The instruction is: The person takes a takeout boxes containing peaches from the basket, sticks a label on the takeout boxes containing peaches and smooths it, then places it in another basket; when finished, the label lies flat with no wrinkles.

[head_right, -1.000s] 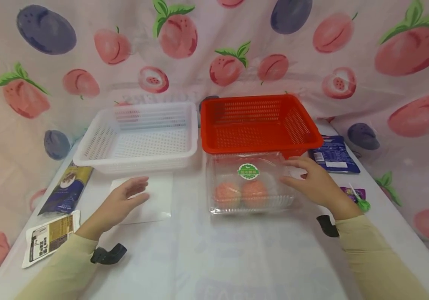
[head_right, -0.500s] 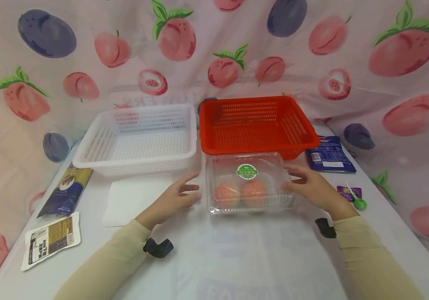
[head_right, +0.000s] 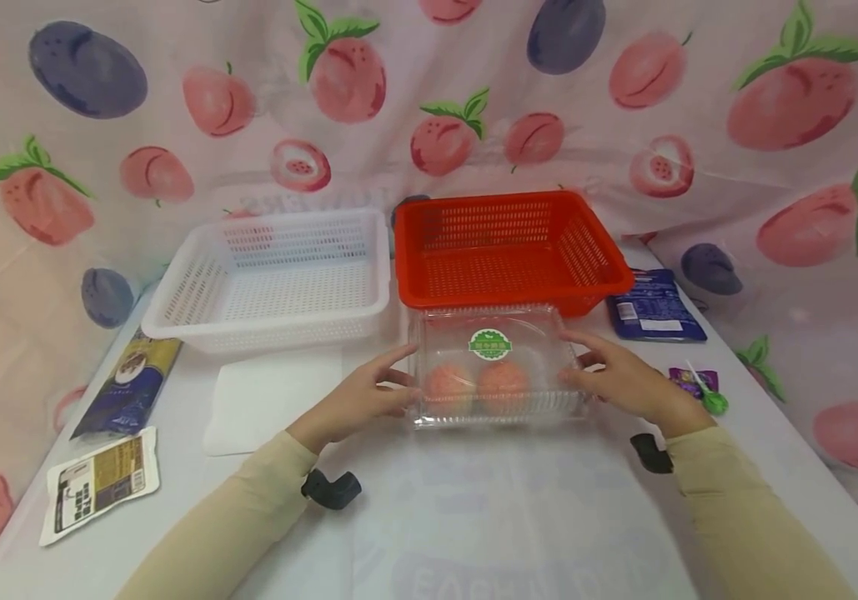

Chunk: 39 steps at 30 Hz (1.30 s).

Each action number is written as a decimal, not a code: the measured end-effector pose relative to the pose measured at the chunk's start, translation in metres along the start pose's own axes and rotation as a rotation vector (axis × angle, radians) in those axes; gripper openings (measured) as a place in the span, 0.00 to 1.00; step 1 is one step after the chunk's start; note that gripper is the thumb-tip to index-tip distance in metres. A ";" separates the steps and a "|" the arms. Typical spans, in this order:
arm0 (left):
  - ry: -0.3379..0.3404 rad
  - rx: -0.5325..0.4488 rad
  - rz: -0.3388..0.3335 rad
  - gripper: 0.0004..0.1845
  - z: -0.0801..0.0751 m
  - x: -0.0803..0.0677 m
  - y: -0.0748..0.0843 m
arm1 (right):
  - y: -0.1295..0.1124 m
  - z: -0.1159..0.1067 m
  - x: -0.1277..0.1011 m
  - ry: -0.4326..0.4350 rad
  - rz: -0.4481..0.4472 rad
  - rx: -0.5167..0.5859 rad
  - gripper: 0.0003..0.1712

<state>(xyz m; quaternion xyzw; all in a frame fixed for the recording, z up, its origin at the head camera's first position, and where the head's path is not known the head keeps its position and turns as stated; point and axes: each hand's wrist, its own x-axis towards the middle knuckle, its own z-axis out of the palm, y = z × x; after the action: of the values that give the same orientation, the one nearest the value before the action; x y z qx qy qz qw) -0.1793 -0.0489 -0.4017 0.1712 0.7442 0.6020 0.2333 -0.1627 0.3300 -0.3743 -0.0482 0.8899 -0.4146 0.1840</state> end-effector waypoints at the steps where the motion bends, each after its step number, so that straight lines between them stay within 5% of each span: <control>1: -0.004 0.003 0.001 0.38 0.000 -0.001 0.001 | 0.000 0.000 -0.001 0.002 0.004 0.000 0.47; 11: -0.045 0.047 0.012 0.37 -0.001 -0.019 0.018 | -0.016 -0.002 -0.026 0.026 -0.016 -0.031 0.42; 22: 0.004 0.140 0.058 0.36 -0.008 -0.040 0.052 | -0.042 -0.013 -0.041 0.100 -0.147 -0.064 0.36; 29: 0.036 0.051 0.128 0.36 -0.009 -0.029 0.068 | -0.052 -0.030 -0.035 0.160 -0.167 -0.009 0.34; 39: 0.188 0.047 0.186 0.33 -0.013 0.008 0.083 | -0.068 -0.054 -0.013 0.305 -0.110 -0.044 0.39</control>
<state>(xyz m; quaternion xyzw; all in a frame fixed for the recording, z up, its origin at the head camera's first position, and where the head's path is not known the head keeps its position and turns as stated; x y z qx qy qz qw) -0.1953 -0.0375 -0.3201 0.1878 0.7577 0.6167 0.1016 -0.1755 0.3274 -0.2872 -0.0372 0.9124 -0.4069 0.0226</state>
